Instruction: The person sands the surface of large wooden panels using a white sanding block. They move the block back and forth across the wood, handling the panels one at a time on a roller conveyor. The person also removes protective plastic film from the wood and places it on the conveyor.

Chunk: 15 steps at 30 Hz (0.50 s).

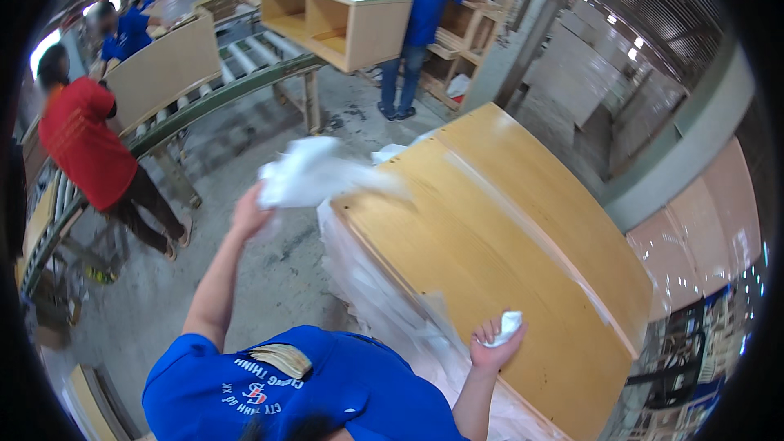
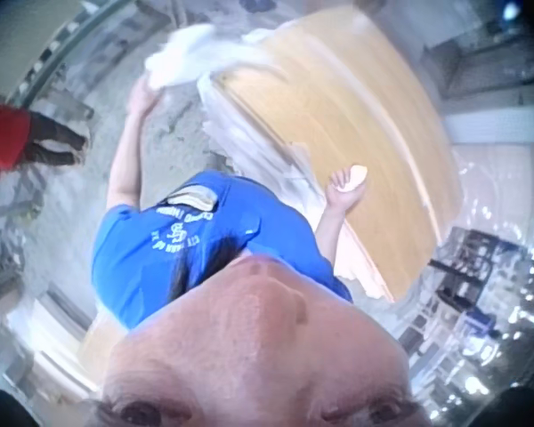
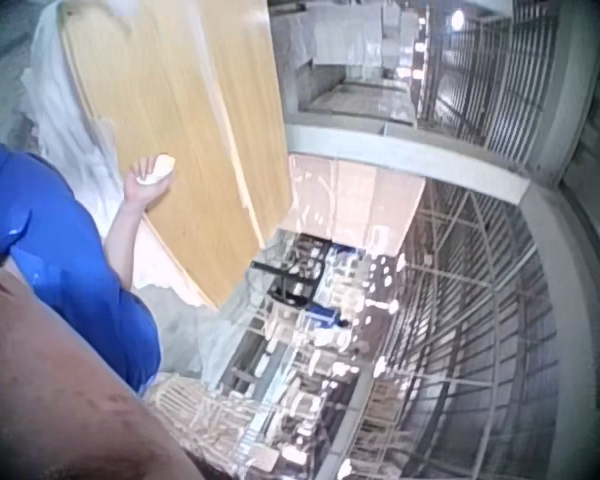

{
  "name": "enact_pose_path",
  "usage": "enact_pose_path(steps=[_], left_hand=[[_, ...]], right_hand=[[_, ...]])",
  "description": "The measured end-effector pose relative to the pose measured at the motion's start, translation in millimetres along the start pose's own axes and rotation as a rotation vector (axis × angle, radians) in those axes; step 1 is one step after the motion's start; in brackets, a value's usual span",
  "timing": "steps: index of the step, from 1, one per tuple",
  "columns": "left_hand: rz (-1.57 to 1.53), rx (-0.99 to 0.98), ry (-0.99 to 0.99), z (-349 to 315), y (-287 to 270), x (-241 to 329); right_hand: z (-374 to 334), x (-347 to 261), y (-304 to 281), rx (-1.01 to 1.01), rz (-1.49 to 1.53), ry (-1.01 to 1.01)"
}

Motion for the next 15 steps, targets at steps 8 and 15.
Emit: enact_pose_path(steps=[8, 15], left_hand=[[-0.035, 0.637, -0.470, -253, -223, -181], [-0.109, 1.275, -0.796, -428, -213, -191]], right_hand=[[116, 186, 154, -0.330, -0.183, 0.528], [130, 351, 307, -0.649, -0.340, 0.918]])
Point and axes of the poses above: each hand's wrist, its own z-axis towards the middle knuckle, its own y-axis out of the palm, x = y × z, the point moved 6 cm from there along z, towards the middle knuckle, and after that the axes turned 11 degrees about -z, right-handed, at the moved point
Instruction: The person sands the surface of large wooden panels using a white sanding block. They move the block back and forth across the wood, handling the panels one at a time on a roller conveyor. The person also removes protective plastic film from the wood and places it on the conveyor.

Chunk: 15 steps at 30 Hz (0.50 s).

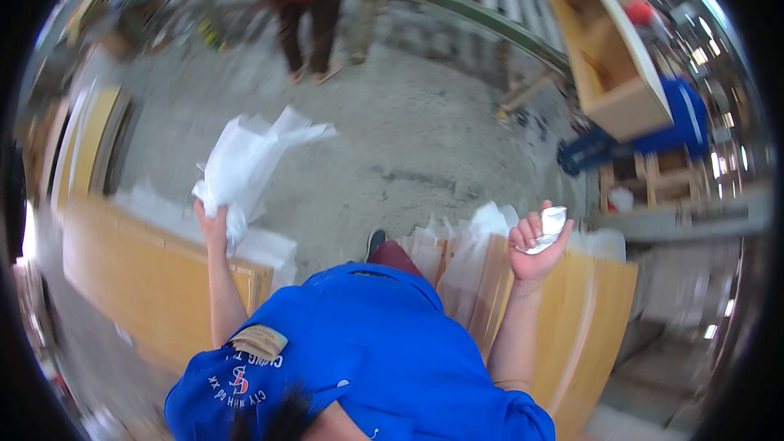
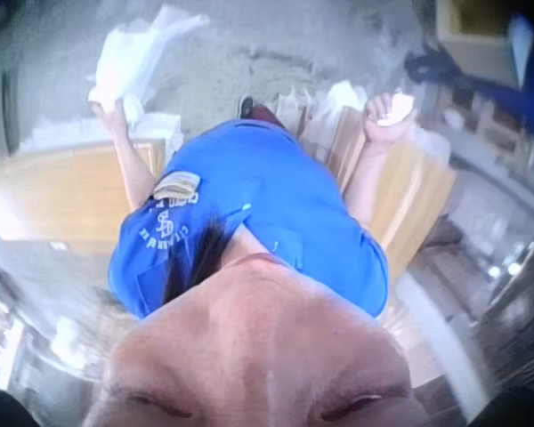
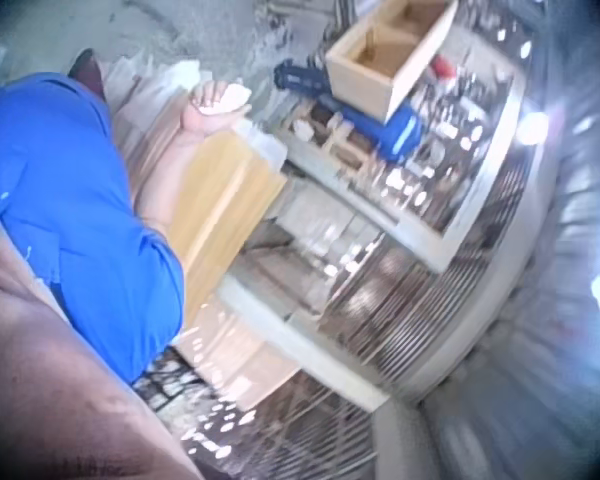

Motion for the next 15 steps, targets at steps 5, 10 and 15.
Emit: enact_pose_path(steps=[5, 10, 15], left_hand=[[-0.418, 0.276, -0.144, -23, -17, -22], [-0.179, 0.201, -0.477, -15, 11, -51], [0.154, 0.214, -0.233, 30, 118, -13]], right_hand=[[117, 41, 59, -0.231, -0.099, 0.260], [212, 86, 94, -0.376, -0.133, 0.461], [300, 120, 137, -0.429, -0.190, 0.581]])
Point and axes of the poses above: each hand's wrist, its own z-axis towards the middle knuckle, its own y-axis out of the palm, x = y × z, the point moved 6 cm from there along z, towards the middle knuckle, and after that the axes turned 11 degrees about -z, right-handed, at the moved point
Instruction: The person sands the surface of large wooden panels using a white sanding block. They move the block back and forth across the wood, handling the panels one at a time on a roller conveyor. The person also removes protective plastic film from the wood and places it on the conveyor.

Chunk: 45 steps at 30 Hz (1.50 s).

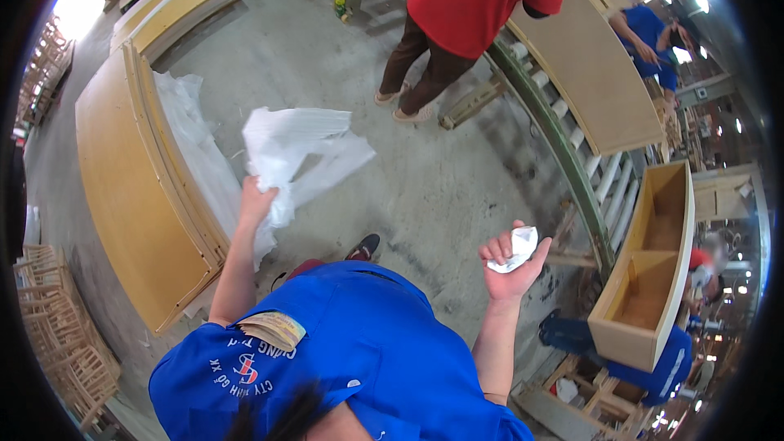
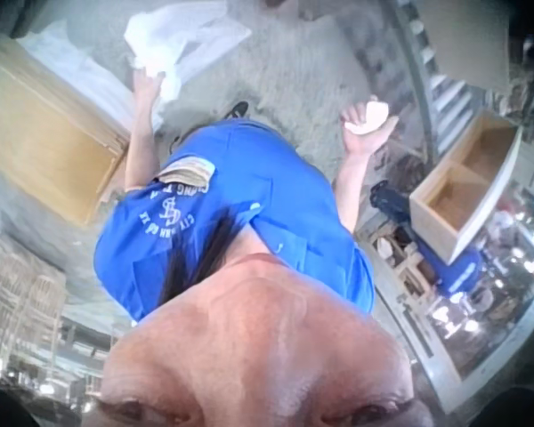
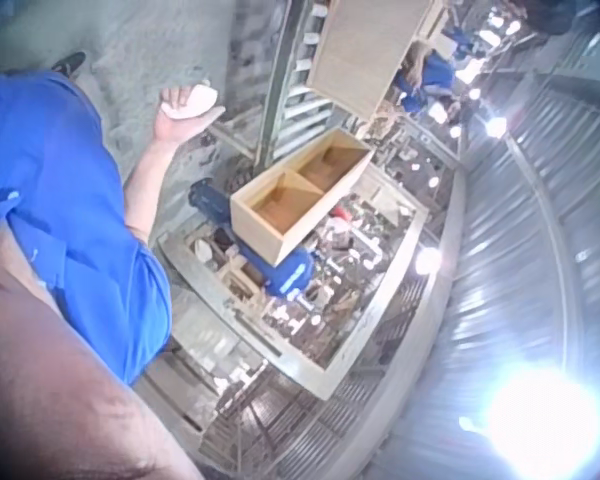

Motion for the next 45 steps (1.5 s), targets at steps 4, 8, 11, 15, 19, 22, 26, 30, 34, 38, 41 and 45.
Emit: enact_pose_path(steps=[4, 8, 11, 15, 19, 22, 26, 30, 34, 38, 41, 45], left_hand=[[-0.022, -0.166, 0.096, 14, 70, 57], [-0.184, -0.217, -0.048, 37, 91, 96], [-0.175, -0.057, -0.078, 58, 62, 87], [0.479, 0.076, -0.137, 80, 8, 66], [0.729, -0.036, -0.259, 118, -45, 37], [0.778, -0.173, -0.114, 179, -60, 39], [0.628, -0.307, 0.372, 279, -37, 99], [0.307, -0.401, 0.684, 357, -15, 183], [0.158, -0.424, 0.866, 423, -12, 244], [-0.092, -0.259, 1.021, 499, -15, 279], [-0.446, 0.033, 0.759, 573, -27, 269], [-1.323, 0.029, 0.099, 663, -24, 248]], right_hand=[[60, -2, 4, -0.065, -0.066, 0.087], [119, 24, 18, -0.211, -0.121, 0.241], [162, 61, 54, -0.421, -0.200, 0.381], [224, 99, 108, -0.632, -0.204, 0.490], [296, 126, 176, -0.704, -0.216, 0.480], [350, 147, 223, -0.676, -0.180, 0.468], [413, 161, 281, -0.664, -0.129, 0.457], [471, 186, 318, -0.644, -0.066, 0.496], [536, 219, 349, -0.515, -0.187, 0.499], [606, 234, 387, -0.567, -0.100, 0.466], [678, 256, 430, -0.760, -0.051, 0.342], [748, 282, 508, -0.807, -0.029, 0.470]])
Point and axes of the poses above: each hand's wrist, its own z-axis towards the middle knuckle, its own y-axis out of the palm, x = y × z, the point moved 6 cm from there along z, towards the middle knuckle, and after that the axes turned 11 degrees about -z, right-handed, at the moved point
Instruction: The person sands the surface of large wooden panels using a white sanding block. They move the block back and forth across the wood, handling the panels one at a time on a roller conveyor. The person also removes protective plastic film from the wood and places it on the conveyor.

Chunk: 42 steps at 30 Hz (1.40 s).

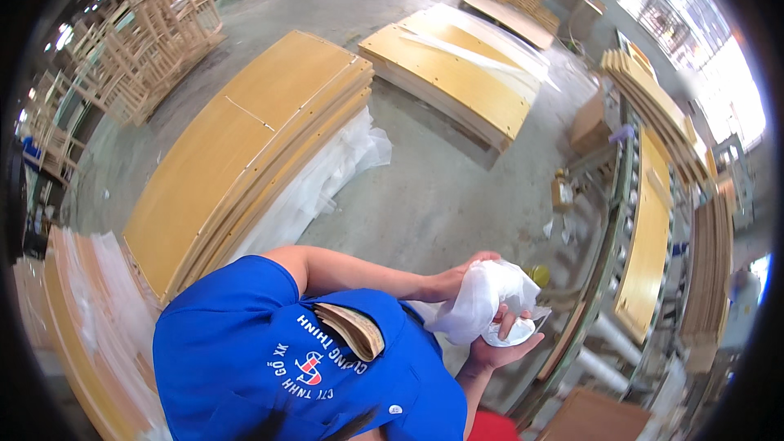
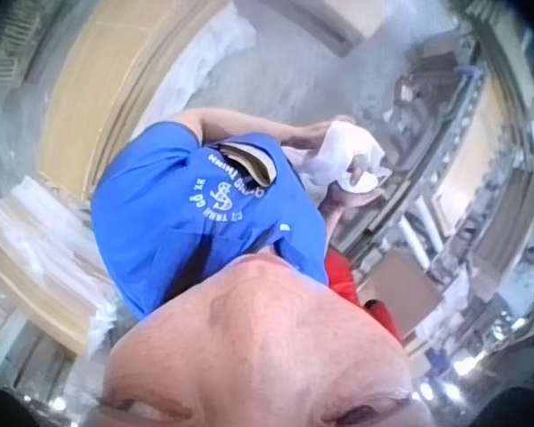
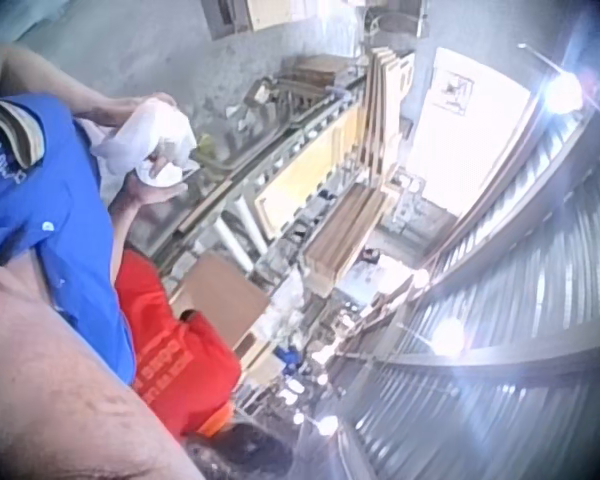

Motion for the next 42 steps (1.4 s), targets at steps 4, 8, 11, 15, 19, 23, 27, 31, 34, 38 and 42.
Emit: enact_pose_path(steps=[4, 8, 11, 15, 19, 23, 27, 31, 34, 38, 42], left_hand=[[-0.078, -0.135, -0.456, 53, 0, -10], [-0.126, -0.340, -0.764, 98, 9, -11], [-0.212, -0.398, -0.681, 140, 11, 12], [-0.327, -0.161, -0.659, 224, 5, 18], [-0.151, -0.094, -0.555, 329, 9, 51], [0.036, -0.211, -0.499, 436, -11, 70], [0.265, -0.232, -0.447, 530, -30, 84], [0.348, -0.171, -0.443, 617, -60, 99], [0.402, -0.107, -0.436, 681, -92, 100], [0.294, 0.118, -0.436, 784, -115, 102], [-0.129, 0.434, -0.201, 894, -161, 119]], right_hand=[[103, -31, -18, -0.103, -0.061, 0.013], [172, -43, -32, -0.050, -0.151, 0.010], [218, -41, -33, -0.061, -0.005, 0.061], [287, -39, -61, 0.007, -0.020, 0.114], [380, -54, -59, 0.004, 0.011, 0.074], [469, -79, -74, -0.178, 0.136, -0.002], [518, -112, -112, -0.002, 0.219, -0.027], [536, -141, -175, 0.233, 0.258, -0.127], [557, -155, -227, 0.466, 0.302, -0.159], [633, -182, -271, 0.531, 0.303, -0.184], [742, -210, -288, 0.467, 0.311, -0.156]])
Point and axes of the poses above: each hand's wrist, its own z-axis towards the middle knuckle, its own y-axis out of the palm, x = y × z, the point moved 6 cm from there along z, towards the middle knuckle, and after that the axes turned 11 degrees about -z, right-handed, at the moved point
